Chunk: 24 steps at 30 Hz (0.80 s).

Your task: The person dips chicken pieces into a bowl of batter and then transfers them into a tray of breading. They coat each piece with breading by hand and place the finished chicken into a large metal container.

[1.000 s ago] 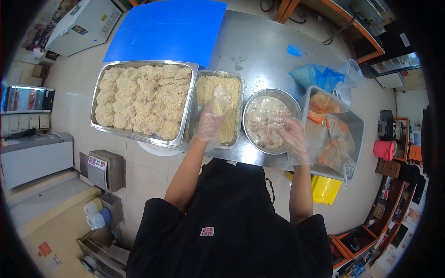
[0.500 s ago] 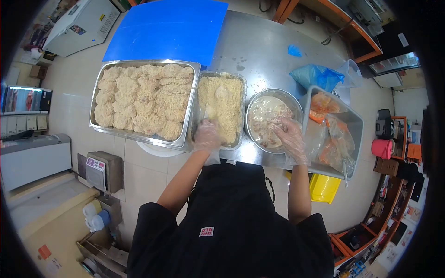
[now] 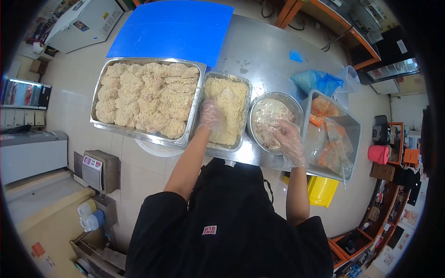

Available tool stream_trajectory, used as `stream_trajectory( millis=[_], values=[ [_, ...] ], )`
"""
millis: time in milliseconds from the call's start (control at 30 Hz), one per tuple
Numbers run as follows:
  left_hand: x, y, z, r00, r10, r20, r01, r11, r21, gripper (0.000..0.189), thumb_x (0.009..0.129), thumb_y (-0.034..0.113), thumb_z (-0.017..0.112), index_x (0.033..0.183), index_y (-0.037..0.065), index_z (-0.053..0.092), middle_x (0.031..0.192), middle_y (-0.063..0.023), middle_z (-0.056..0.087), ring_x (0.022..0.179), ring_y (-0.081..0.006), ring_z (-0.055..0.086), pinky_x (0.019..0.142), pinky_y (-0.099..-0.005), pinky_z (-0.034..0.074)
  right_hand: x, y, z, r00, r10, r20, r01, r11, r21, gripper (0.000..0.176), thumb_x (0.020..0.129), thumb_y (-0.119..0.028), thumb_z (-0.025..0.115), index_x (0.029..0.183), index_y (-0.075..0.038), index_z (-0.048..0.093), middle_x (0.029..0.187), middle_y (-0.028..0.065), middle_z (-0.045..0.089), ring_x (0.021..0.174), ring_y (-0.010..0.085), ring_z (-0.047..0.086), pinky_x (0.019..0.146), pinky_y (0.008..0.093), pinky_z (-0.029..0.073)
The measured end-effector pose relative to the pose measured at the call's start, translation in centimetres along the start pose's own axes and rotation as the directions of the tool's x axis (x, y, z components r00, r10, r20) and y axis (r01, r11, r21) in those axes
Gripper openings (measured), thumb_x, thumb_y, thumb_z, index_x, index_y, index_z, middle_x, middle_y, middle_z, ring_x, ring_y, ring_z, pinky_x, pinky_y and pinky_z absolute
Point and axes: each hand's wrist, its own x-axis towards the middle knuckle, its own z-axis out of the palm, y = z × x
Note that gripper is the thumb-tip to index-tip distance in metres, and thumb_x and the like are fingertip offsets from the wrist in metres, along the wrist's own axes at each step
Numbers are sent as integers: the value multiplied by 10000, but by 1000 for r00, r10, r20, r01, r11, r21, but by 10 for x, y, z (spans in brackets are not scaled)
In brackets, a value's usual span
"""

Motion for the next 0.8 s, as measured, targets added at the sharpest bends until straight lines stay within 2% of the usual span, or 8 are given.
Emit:
stream_trajectory(
  millis=[67, 167, 267, 367, 467, 567, 667, 800],
  values=[
    [-3, 3, -9, 994, -47, 95, 77, 934, -349, 587, 864, 116, 714, 1423, -26, 607, 1257, -216, 717, 1205, -371, 678, 1057, -441, 535, -1, -1, 1, 999, 31, 13, -31, 999, 41, 297, 945, -160, 765, 1224, -56, 779, 1036, 110, 772, 873, 165, 701, 837, 345, 569],
    [-9, 17, -25, 989, -26, 143, 135, 533, -835, 589, 851, 154, 733, 1403, -21, 623, 1258, -212, 728, 1193, -356, 688, 1041, -430, 540, -5, 8, 5, 1000, 14, 5, -14, 995, 103, 298, 952, -152, 757, 1232, -51, 777, 1009, 104, 764, 847, 150, 695, 798, 333, 569],
    [-10, 11, -17, 864, 257, -433, -404, 868, -289, 556, 864, 156, 699, 1389, -16, 636, 1176, -222, 744, 1140, -382, 704, 1025, -439, 550, -6, 8, 3, 1000, -6, -5, 7, 994, 105, 298, 957, -135, 750, 1240, -46, 776, 982, 92, 754, 795, 129, 683, 747, 313, 568],
    [10, -31, 40, 830, 241, -502, -276, 961, 5, 536, 863, 187, 699, 1359, -14, 657, 1150, -253, 745, 1127, -396, 710, 1034, -454, 551, -7, 7, 0, 1000, 0, -3, 1, 995, 104, 298, 962, -120, 750, 1249, -45, 775, 964, 77, 745, 751, 112, 672, 706, 297, 564],
    [-23, -5, -7, 975, 161, -152, -199, 939, -280, 559, 842, 217, 719, 1338, -35, 659, 1157, -287, 731, 1164, -398, 701, 1047, -460, 552, -10, 18, 4, 1000, 26, -4, -25, 988, 152, 293, 970, -114, 753, 1254, -46, 775, 960, 65, 743, 739, 104, 672, 686, 288, 568],
    [-56, 37, -43, 991, -11, 135, 12, 1000, -12, 531, 841, 231, 726, 1287, -54, 677, 1139, -271, 739, 1132, -399, 709, 1022, -456, 562, -10, 14, 2, 999, 43, -24, -39, 985, 168, 277, 979, -114, 752, 1245, -39, 775, 957, 61, 739, 739, 100, 679, 665, 279, 578],
    [-88, 35, -10, 984, 171, 53, -179, 949, 261, 457, 849, 161, 720, 1246, -62, 683, 1115, -253, 752, 1081, -387, 725, 985, -454, 579, -6, 17, 4, 997, 55, -49, -46, 983, 179, 253, 987, -119, 748, 1222, -26, 772, 955, 57, 735, 732, 96, 681, 644, 273, 584],
    [-87, 8, 20, 994, 107, 17, -96, 947, -306, 433, 867, 102, 733, 1267, -52, 672, 1130, -237, 756, 1054, -371, 737, 984, -459, 579, -2, 21, 7, 993, 100, -61, -88, 980, 176, 235, 997, -133, 744, 1200, -17, 768, 952, 55, 731, 732, 96, 684, 636, 272, 590]
  ],
)
